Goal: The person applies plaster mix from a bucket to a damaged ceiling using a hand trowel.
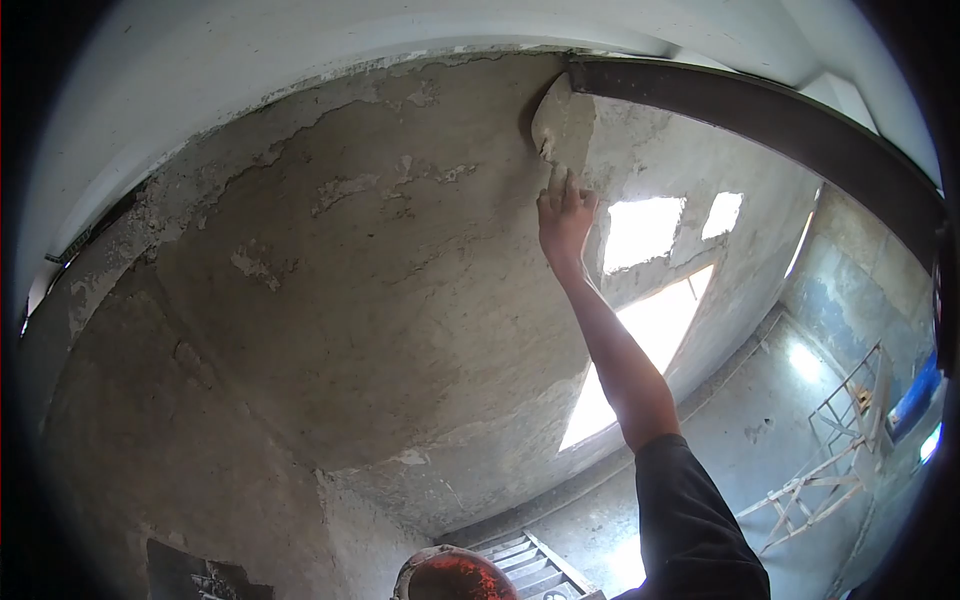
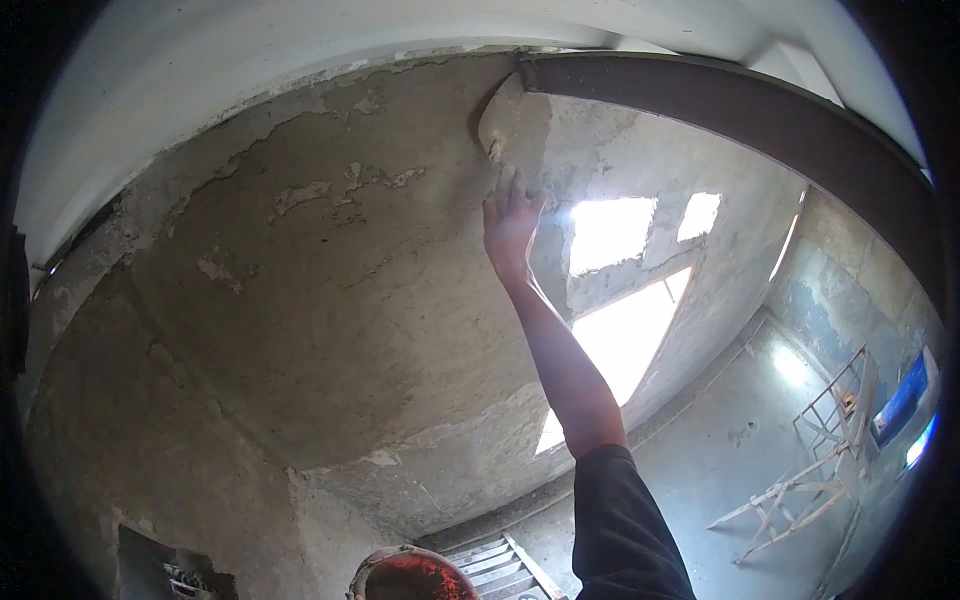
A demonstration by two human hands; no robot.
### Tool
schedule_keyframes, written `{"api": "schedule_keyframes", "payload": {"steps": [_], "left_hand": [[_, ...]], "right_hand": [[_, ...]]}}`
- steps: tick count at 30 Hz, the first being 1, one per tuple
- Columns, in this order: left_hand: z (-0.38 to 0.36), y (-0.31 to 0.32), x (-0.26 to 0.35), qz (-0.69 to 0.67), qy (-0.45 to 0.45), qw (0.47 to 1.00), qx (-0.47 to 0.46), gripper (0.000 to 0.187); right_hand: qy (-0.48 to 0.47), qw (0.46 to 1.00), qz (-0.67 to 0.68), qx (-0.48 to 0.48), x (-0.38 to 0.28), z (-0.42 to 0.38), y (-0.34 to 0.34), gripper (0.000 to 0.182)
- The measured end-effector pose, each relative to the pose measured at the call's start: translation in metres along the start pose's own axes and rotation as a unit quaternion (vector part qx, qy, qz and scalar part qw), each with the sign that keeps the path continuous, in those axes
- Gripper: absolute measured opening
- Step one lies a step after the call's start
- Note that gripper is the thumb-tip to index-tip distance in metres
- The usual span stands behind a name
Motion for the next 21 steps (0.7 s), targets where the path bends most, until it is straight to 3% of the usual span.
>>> {"api": "schedule_keyframes", "payload": {"steps": [4,5,7,10,11,13,16,18,19,20,21], "left_hand": [[0.060,-0.064,0.141,0.045,-0.086,0.993,-0.064,0.029],[0.060,-0.066,0.143,0.037,-0.054,0.997,-0.037,0.029],[0.057,-0.064,0.140,0.036,-0.057,0.997,-0.038,0.029],[0.056,-0.064,0.136,0.035,-0.060,0.997,-0.030,0.029],[0.056,-0.066,0.136,0.036,-0.061,0.997,-0.030,0.029],[0.054,-0.069,0.134,0.034,-0.062,0.997,-0.024,0.029],[0.047,-0.073,0.124,0.023,-0.054,0.998,0.002,0.029],[0.025,-0.058,0.082,-0.013,-0.061,0.998,0.033,0.029],[0.014,-0.048,0.062,0.040,-0.017,0.999,0.024,0.029],[0.003,-0.038,0.043,0.094,0.028,0.995,0.019,0.029],[-0.006,-0.032,0.028,0.082,0.017,0.996,0.011,0.029]], "right_hand": [[0.005,0.999,-0.023,-0.045,-0.021,-0.026,0.022,0.057],[0.006,0.999,-0.023,-0.047,-0.029,-0.037,0.022,0.057],[-0.097,0.980,0.109,-0.138,-0.055,-0.060,0.025,0.057],[-0.157,0.955,0.165,-0.188,-0.066,-0.069,0.016,0.056],[-0.156,0.955,0.167,-0.192,-0.066,-0.069,0.011,0.056],[-0.053,0.976,0.086,-0.192,-0.047,-0.058,0.008,0.061],[0.000,0.992,0.043,-0.118,-0.014,-0.032,0.008,0.060],[-0.005,0.999,0.039,0.000,-0.009,-0.011,-0.003,0.059],[-0.003,0.999,0.040,-0.003,-0.008,-0.008,0.004,0.059],[-0.052,0.998,0.005,0.026,-0.010,-0.004,0.009,0.057],[-0.100,0.993,-0.030,0.056,-0.013,-0.005,0.009,0.056]]}}
Point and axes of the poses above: each hand's wrist, its own z-axis towards the middle knuckle, its own y-axis out of the palm, x = y × z, the point moved 6 cm from there along z, towards the middle knuckle, and after that the axes turned 4 degrees about -z, right-handed, at the moved point
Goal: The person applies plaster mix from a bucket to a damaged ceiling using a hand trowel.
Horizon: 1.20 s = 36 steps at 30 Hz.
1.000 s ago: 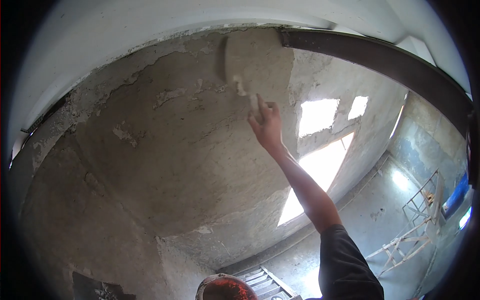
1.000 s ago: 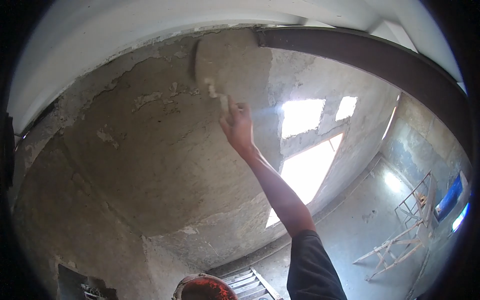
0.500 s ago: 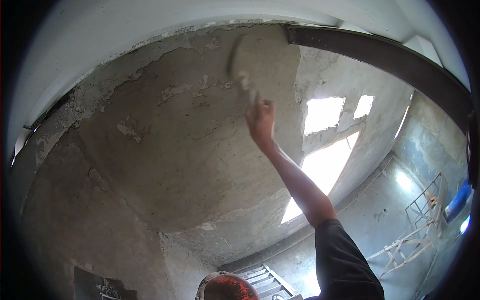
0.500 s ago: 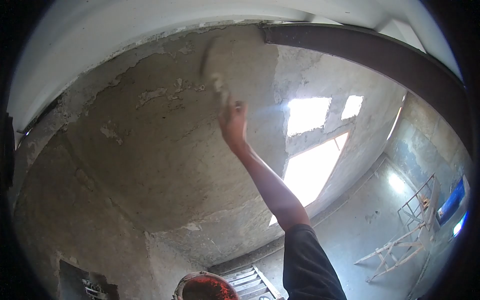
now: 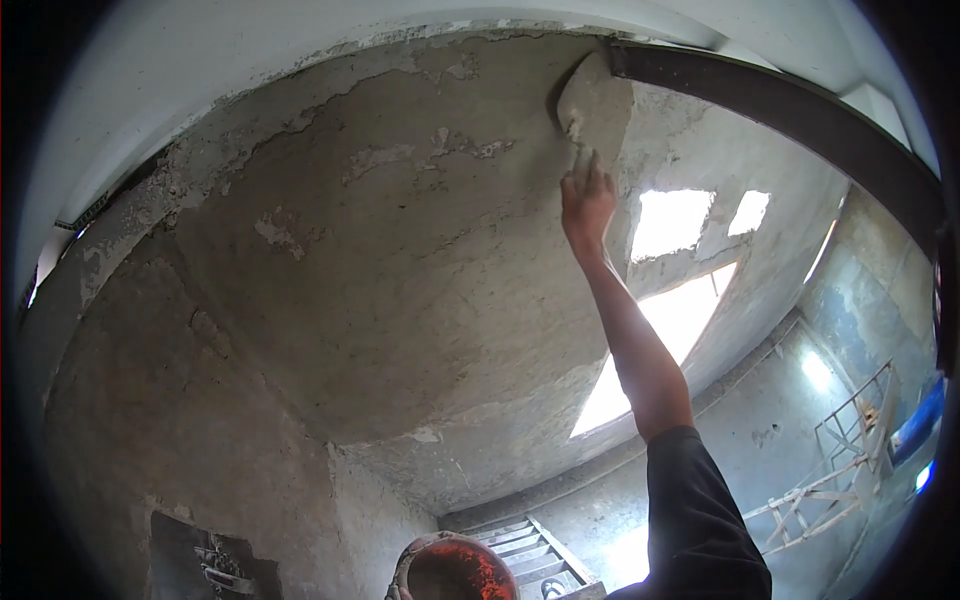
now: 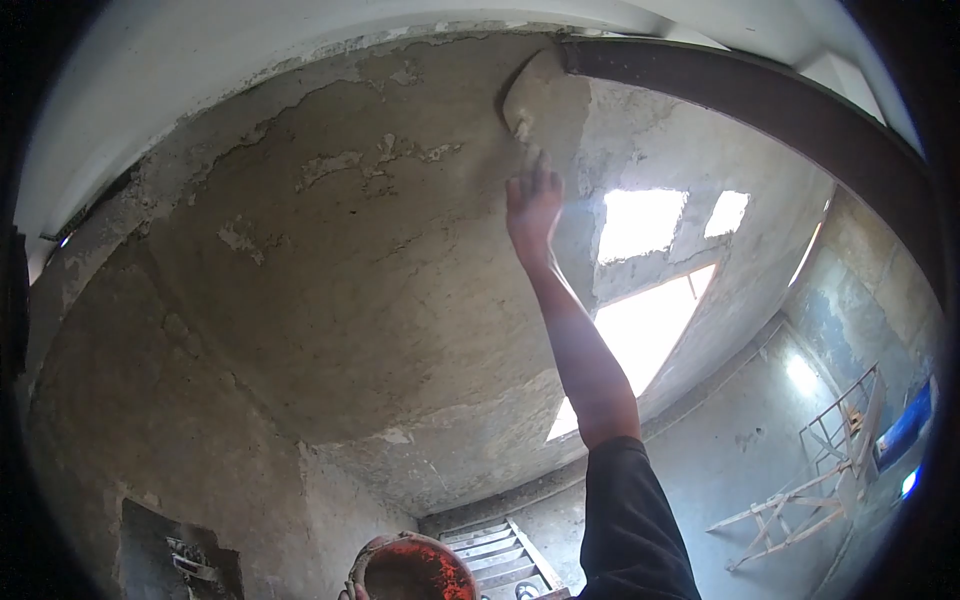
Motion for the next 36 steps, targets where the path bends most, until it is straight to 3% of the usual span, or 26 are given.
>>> {"api": "schedule_keyframes", "payload": {"steps": [1,3,6,8,9,11,15,20,23,26,28,30,32,34,36], "left_hand": [[-0.001,0.004,-0.004,-0.011,-0.015,1.000,-0.006,0.029],[-0.003,0.009,-0.007,-0.029,-0.035,0.999,-0.010,0.029],[-0.004,0.009,-0.008,-0.036,-0.049,0.998,-0.016,0.029],[0.002,-0.002,0.006,-0.036,-0.069,0.997,-0.022,0.030],[0.010,-0.014,0.019,-0.048,-0.077,0.996,-0.024,0.030],[0.029,-0.038,0.049,-0.087,-0.100,0.991,-0.028,0.031],[-0.021,0.011,-0.025,-0.026,-0.077,0.995,-0.050,0.031],[0.044,-0.045,0.066,-0.047,-0.114,0.991,-0.042,0.029],[0.054,-0.058,0.082,-0.038,-0.128,0.990,-0.050,0.028],[0.058,-0.061,0.091,-0.034,-0.143,0.987,-0.060,0.027],[0.060,-0.066,0.099,-0.030,-0.156,0.985,-0.066,0.027],[0.067,-0.072,0.112,-0.022,-0.158,0.984,-0.073,0.026],[0.072,-0.080,0.123,-0.012,-0.146,0.986,-0.081,0.025],[0.060,-0.070,0.108,-0.024,-0.169,0.982,-0.083,0.026],[0.049,-0.065,0.098,-0.059,-0.176,0.980,-0.077,0.029]], "right_hand": [[0.003,1.000,-0.001,-0.002,-0.006,-0.005,0.000,0.056],[0.032,0.990,0.037,-0.130,-0.033,-0.018,0.016,0.057],[0.000,0.974,0.140,-0.179,-0.071,-0.044,0.017,0.060],[-0.114,0.950,0.182,-0.226,-0.095,-0.054,0.008,0.063],[-0.115,0.949,0.184,-0.227,-0.098,-0.055,0.004,0.063],[-0.024,0.950,0.183,-0.253,-0.086,-0.055,0.001,0.063],[0.036,0.977,0.090,-0.192,-0.044,-0.034,0.005,0.061],[0.049,0.996,0.014,-0.076,-0.022,0.007,-0.009,0.064],[0.086,0.990,-0.008,-0.113,-0.023,0.016,0.002,0.067],[0.064,0.991,0.010,-0.117,-0.054,-0.003,0.025,0.070],[0.062,0.982,0.012,-0.176,-0.090,-0.031,0.040,0.072],[0.030,0.976,0.135,-0.170,-0.127,-0.063,0.036,0.063],[-0.012,0.940,0.205,-0.273,-0.148,-0.089,0.020,0.065],[-0.067,0.919,0.265,-0.283,-0.160,-0.123,-0.011,0.062],[0.010,0.881,0.288,-0.375,-0.161,-0.164,-0.055,0.057]]}}
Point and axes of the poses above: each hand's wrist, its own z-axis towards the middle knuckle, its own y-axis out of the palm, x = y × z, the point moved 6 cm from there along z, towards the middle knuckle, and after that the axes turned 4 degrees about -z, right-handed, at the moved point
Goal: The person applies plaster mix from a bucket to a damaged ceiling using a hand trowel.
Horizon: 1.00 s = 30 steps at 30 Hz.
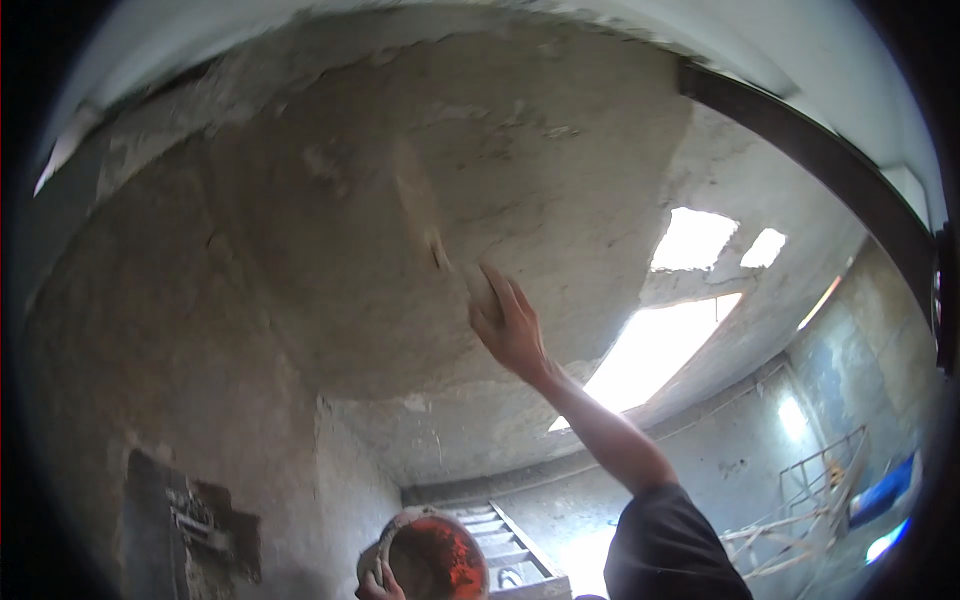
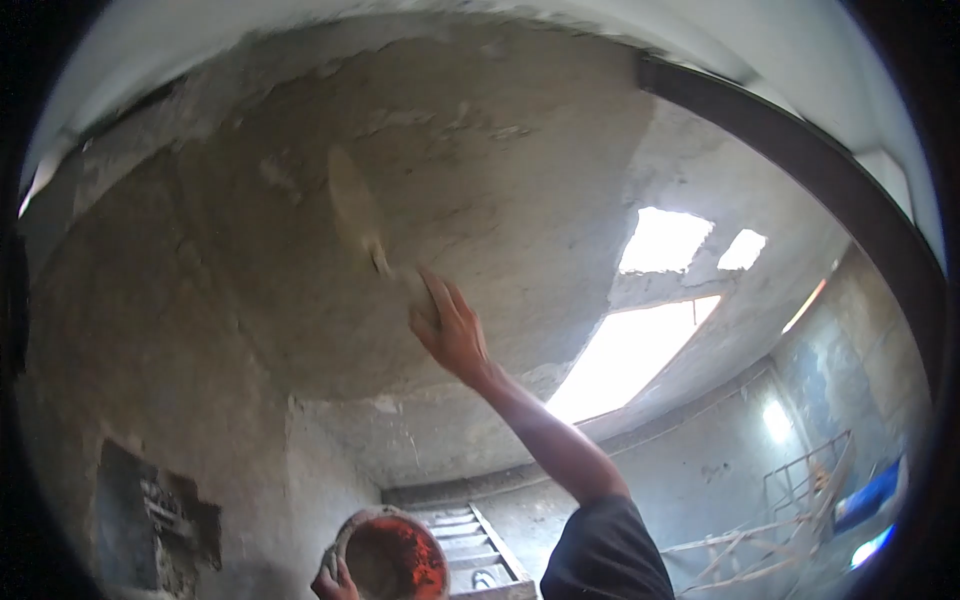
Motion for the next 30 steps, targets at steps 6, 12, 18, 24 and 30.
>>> {"api": "schedule_keyframes", "payload": {"steps": [6,12,18,24,30], "left_hand": [[0.002,0.006,-0.003,-0.016,-0.072,0.995,-0.064,0.032],[0.009,-0.012,0.033,0.001,-0.014,1.000,-0.023,0.036],[0.015,-0.020,0.058,-0.029,0.008,0.998,-0.048,0.035],[0.018,-0.037,0.086,-0.039,0.065,0.994,-0.072,0.037],[0.016,-0.050,0.118,-0.043,0.137,0.988,-0.065,0.035]], "right_hand": [[0.341,0.874,-0.008,-0.347,0.009,-0.246,-0.023,0.058],[0.555,0.707,0.091,-0.430,-0.033,-0.451,-0.085,0.045],[0.386,0.774,0.059,-0.498,-0.064,-0.463,-0.082,0.030],[0.246,0.797,-0.007,-0.551,-0.056,-0.421,-0.045,0.014],[0.208,0.767,-0.055,-0.605,-0.069,-0.399,-0.034,0.023]]}}
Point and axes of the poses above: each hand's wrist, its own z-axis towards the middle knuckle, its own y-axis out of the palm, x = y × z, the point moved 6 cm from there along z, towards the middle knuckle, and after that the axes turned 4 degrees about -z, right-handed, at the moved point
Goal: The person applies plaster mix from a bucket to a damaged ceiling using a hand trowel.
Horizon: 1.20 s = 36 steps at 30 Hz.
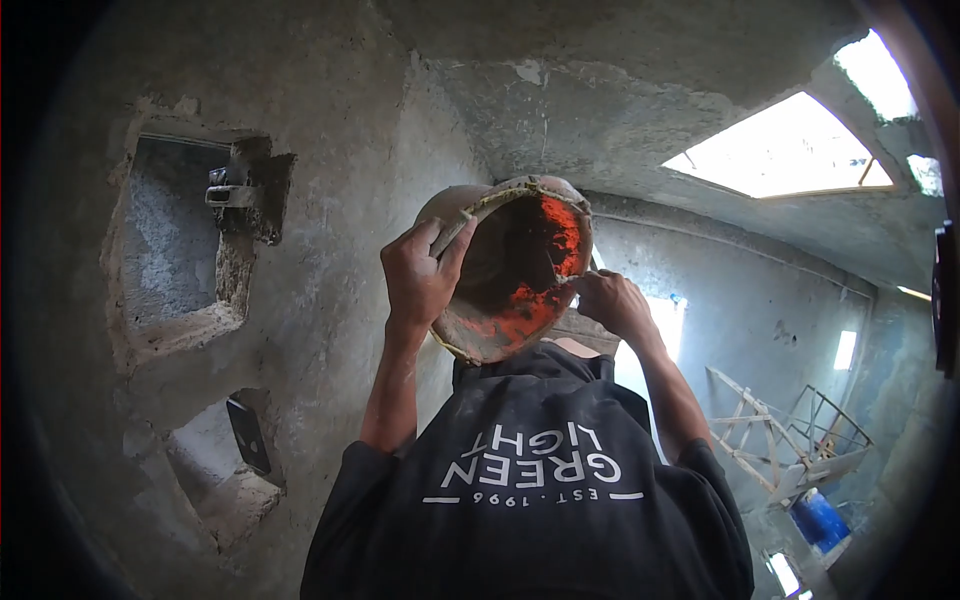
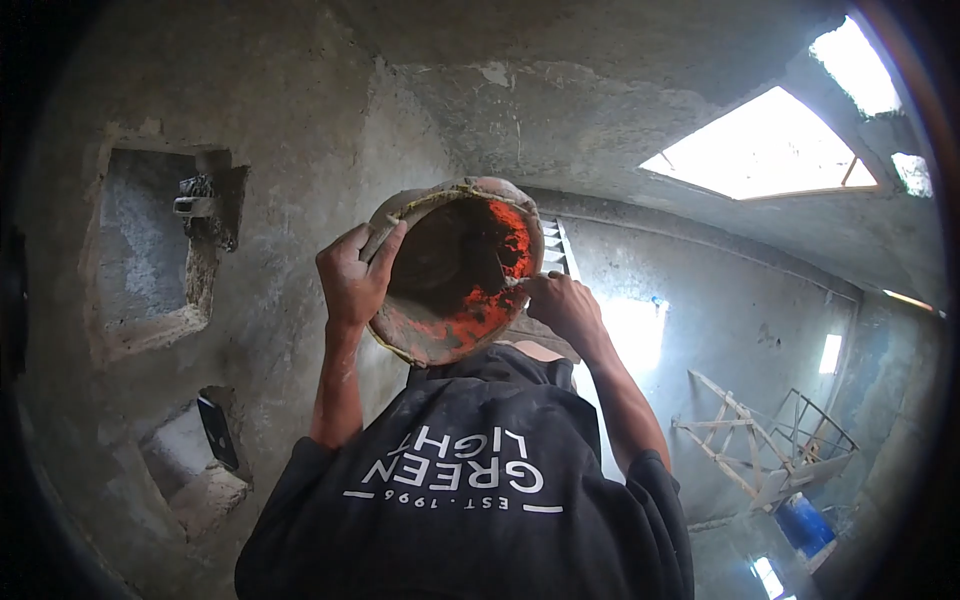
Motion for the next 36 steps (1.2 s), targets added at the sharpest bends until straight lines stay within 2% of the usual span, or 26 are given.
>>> {"api": "schedule_keyframes", "payload": {"steps": [1,5,7,11,13,17,19,20,22,24,27,30,32,34,36], "left_hand": [[0.001,-0.001,0.007,0.003,0.008,1.000,-0.002,0.035],[0.002,-0.002,0.019,0.023,0.034,0.999,-0.003,0.036],[0.001,0.002,0.019,0.002,0.019,1.000,-0.008,0.036],[0.002,0.004,0.032,0.026,0.042,0.998,-0.028,0.035],[0.002,0.006,0.037,0.013,0.049,0.998,-0.037,0.033],[0.008,0.006,0.043,0.011,0.061,0.998,-0.023,0.033],[0.011,0.005,0.038,-0.006,0.023,1.000,-0.013,0.035],[0.012,0.005,0.036,-0.005,0.028,1.000,-0.012,0.035],[0.013,0.008,0.021,0.006,-0.040,0.999,-0.018,0.038],[0.013,0.010,0.022,0.002,-0.039,0.999,-0.007,0.039],[0.016,0.017,0.021,-0.007,-0.033,0.999,0.017,0.040],[0.016,0.025,0.012,-0.020,-0.022,0.999,0.033,0.041],[0.017,0.030,0.004,-0.006,-0.036,0.998,0.051,0.041],[0.015,0.035,0.000,-0.037,-0.093,0.993,0.062,0.042],[0.014,0.037,-0.009,-0.024,-0.038,0.996,0.074,0.041]], "right_hand": [[-0.005,1.000,-0.017,-0.013,-0.001,-0.002,0.000,0.028],[0.020,0.998,-0.006,-0.064,-0.004,-0.015,-0.001,0.028],[-0.053,0.997,0.000,-0.048,-0.007,-0.019,0.002,0.025],[-0.106,0.992,0.066,-0.011,-0.004,-0.017,0.017,0.023],[-0.201,0.973,0.116,0.019,-0.010,-0.016,0.019,0.024],[-0.222,0.952,0.197,0.078,-0.015,-0.016,0.005,0.029],[-0.169,0.961,0.217,-0.011,-0.006,-0.022,0.000,0.035],[-0.171,0.961,0.217,-0.006,0.002,-0.025,0.000,0.035],[-0.158,0.958,0.241,-0.007,0.018,-0.029,0.003,0.040],[-0.165,0.945,0.281,0.021,0.023,-0.040,-0.001,0.043],[-0.100,0.949,0.293,0.056,0.039,-0.051,-0.005,0.043],[-0.065,0.917,0.363,0.152,0.050,-0.056,-0.015,0.034],[-0.067,0.914,0.362,0.169,0.057,-0.055,-0.025,0.030],[-0.044,0.884,0.435,0.165,0.061,-0.051,-0.037,0.040],[-0.071,0.872,0.429,0.225,0.060,-0.046,-0.060,0.043]]}}
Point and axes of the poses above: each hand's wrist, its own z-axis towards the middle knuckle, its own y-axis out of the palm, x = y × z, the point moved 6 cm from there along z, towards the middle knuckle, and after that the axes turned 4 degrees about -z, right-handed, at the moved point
